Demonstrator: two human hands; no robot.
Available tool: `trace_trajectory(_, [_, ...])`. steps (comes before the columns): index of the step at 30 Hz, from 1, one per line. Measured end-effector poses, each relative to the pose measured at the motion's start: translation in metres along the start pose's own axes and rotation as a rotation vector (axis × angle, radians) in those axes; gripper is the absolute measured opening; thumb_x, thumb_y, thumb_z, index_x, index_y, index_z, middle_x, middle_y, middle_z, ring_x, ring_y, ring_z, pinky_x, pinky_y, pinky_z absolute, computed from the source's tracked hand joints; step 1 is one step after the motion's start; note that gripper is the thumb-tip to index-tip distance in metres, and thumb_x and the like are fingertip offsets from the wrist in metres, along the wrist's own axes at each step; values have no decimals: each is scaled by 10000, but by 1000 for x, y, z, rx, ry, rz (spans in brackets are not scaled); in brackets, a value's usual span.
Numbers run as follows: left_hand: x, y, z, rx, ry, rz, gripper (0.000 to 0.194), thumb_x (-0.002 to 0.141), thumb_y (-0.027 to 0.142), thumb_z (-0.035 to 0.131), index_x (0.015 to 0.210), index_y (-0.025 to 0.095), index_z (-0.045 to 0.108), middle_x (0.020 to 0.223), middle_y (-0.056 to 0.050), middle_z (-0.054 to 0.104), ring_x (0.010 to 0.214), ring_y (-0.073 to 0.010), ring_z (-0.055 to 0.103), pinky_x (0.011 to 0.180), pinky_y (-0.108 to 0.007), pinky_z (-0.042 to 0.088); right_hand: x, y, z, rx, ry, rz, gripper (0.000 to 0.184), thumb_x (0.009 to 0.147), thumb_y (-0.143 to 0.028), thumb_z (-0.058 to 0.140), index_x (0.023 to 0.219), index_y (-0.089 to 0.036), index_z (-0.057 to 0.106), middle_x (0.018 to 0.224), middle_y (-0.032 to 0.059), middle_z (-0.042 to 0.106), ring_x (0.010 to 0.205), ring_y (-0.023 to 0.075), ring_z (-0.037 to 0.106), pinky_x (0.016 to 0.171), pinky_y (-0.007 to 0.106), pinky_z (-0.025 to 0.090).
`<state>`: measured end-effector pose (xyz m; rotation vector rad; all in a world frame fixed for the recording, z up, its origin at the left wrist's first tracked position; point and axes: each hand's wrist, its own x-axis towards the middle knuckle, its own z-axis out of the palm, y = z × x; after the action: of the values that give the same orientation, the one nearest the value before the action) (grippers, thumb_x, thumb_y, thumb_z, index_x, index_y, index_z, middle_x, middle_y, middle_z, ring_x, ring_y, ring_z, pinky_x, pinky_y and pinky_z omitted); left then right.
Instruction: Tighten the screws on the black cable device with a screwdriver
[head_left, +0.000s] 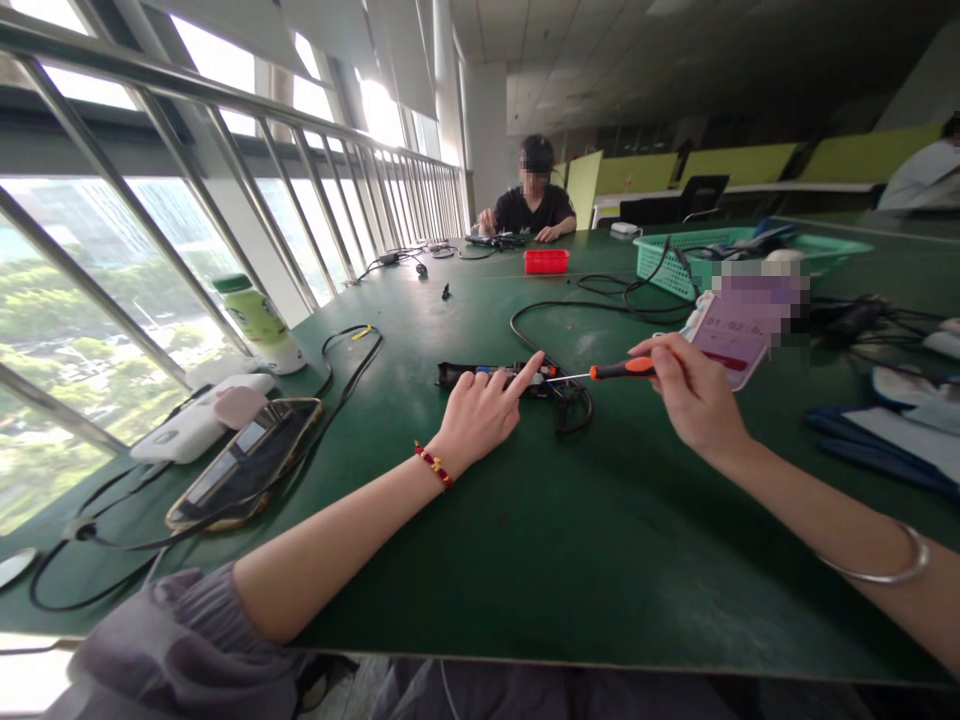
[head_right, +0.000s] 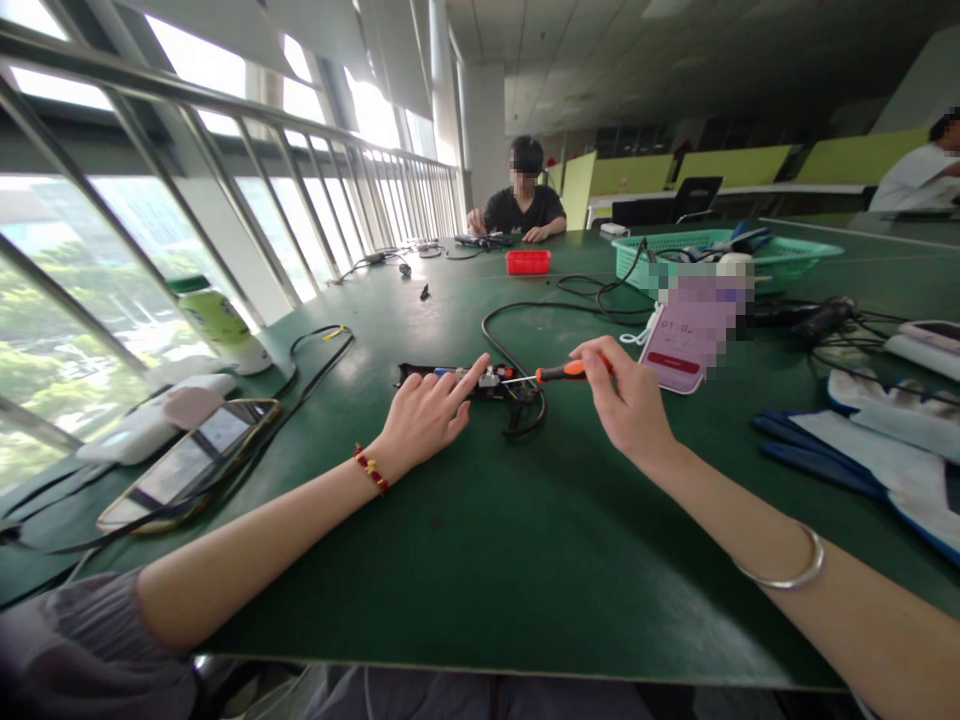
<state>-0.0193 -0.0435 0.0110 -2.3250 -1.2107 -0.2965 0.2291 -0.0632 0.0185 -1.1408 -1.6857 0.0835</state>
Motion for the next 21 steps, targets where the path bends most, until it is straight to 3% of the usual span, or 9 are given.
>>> trace_trajectory(2, [0,0,2,2,-22,-24,650,913,242,368,1503,234,95,1046,-89,610,805,-193,586,689,-302,407,1,-1,-1,-21,8,-11,247,920,-405,413,911,-227,584,512,-44,441,395,112,393,405,265,293])
trace_trajectory(5, [-1,0,4,-12,-64,-66,676,917,272,364,1504,220,34,1011,-75,628,759,-189,609,602,-274,413,0,-2,0,-27,9,-57,203,889,-341,471,1039,-231,553,587,-38,490,461,131,463,463,283,380])
trace_trajectory(8, [-1,1,4,-18,-103,-96,687,919,280,359,1503,203,6,929,-60,644,738,-201,629,555,-262,418,-1,-3,1,-24,61,-178,289,837,-254,519,1125,-238,517,785,13,585,697,182,595,641,337,491])
trace_trajectory(11, [-1,1,3,-23,-130,-112,710,915,282,375,1501,184,-15,884,-54,653,727,-191,641,567,-245,433,-2,-4,1,-43,91,-270,352,805,-213,537,1153,-251,505,909,42,613,842,206,610,744,367,508])
trace_trajectory(17, [-1,1,5,-22,-128,-114,717,919,292,379,1499,159,-20,841,-57,666,706,-184,647,578,-235,437,-3,-3,0,-106,29,-217,132,847,-301,545,956,-247,596,794,19,644,721,185,610,667,348,490])
trace_trajectory(21, [-1,1,6,-21,-123,-102,720,918,291,378,1499,149,-21,839,-57,663,705,-195,642,568,-249,438,-3,-2,1,-87,48,-220,183,834,-280,561,1012,-243,584,786,18,630,710,181,605,648,336,492])
